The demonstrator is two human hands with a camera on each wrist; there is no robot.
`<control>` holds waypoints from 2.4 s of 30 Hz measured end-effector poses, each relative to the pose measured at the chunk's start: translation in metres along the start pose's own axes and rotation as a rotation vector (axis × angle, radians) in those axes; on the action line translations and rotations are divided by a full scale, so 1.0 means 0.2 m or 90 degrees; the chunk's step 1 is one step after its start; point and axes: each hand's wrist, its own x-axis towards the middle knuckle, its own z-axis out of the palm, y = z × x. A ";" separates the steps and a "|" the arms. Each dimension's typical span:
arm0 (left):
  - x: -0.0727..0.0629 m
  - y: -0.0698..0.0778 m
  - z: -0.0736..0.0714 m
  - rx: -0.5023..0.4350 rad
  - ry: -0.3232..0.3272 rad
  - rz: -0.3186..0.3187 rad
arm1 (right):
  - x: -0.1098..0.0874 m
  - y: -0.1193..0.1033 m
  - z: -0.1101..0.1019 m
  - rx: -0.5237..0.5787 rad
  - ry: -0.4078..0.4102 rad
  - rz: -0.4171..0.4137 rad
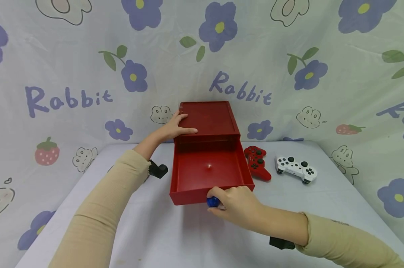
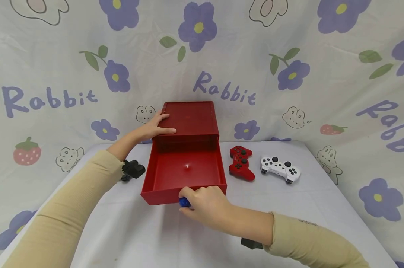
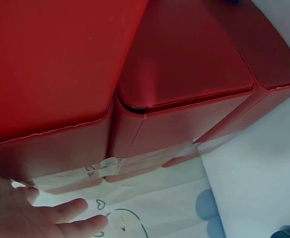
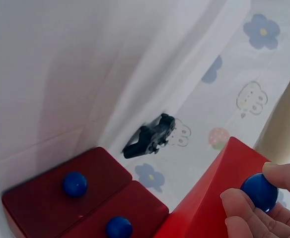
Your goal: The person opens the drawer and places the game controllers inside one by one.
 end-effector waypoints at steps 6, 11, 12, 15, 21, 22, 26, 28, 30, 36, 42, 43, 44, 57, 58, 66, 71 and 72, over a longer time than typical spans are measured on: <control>-0.01 0.00 0.01 0.006 0.002 -0.002 | -0.01 0.00 -0.02 0.022 -0.026 0.011; -0.01 0.01 0.02 0.007 0.006 -0.001 | -0.03 0.01 -0.10 0.121 -0.083 0.063; -0.02 0.01 0.02 0.006 0.006 -0.001 | -0.03 0.02 -0.12 0.141 -0.086 0.070; -0.03 0.02 0.02 0.000 0.007 -0.001 | -0.05 0.04 -0.20 0.175 -0.081 0.079; -0.04 0.02 0.03 -0.006 0.007 0.002 | -0.06 0.11 -0.35 0.191 -0.041 0.077; -0.04 0.02 0.03 -0.003 0.008 0.004 | -0.05 0.12 -0.37 0.189 -0.037 0.084; -0.03 0.01 0.03 -0.001 0.009 0.001 | -0.04 0.18 -0.45 0.165 -0.030 0.120; -0.04 0.01 0.03 0.000 0.008 0.001 | -0.03 0.21 -0.48 0.147 -0.028 0.136; -0.04 0.02 0.04 0.001 0.009 0.000 | -0.03 0.24 -0.50 0.129 -0.026 0.148; -0.05 0.02 0.03 -0.005 0.013 0.000 | -0.01 0.36 -0.53 0.078 -0.007 0.173; -0.05 0.02 0.04 -0.005 0.018 0.003 | 0.01 0.52 -0.52 0.113 -0.037 0.261; -0.05 0.02 0.04 -0.004 0.019 0.003 | 0.01 0.54 -0.51 0.116 -0.043 0.272; -0.05 0.02 0.04 -0.003 0.021 0.003 | 0.01 0.57 -0.50 0.119 -0.048 0.281; -0.04 0.02 0.04 0.009 0.022 0.000 | 0.00 0.85 -0.29 0.149 -0.084 0.369; -0.04 0.02 0.04 0.009 0.022 0.000 | -0.01 0.87 -0.27 0.154 -0.090 0.376; -0.04 0.03 0.04 0.005 0.016 -0.003 | -0.06 0.97 -0.12 0.195 -0.120 0.445; -0.04 0.03 0.05 -0.001 0.015 -0.004 | -0.09 1.03 0.00 0.201 -0.127 0.454; -0.04 0.03 0.05 0.000 0.015 -0.004 | -0.10 1.04 0.03 0.199 -0.127 0.452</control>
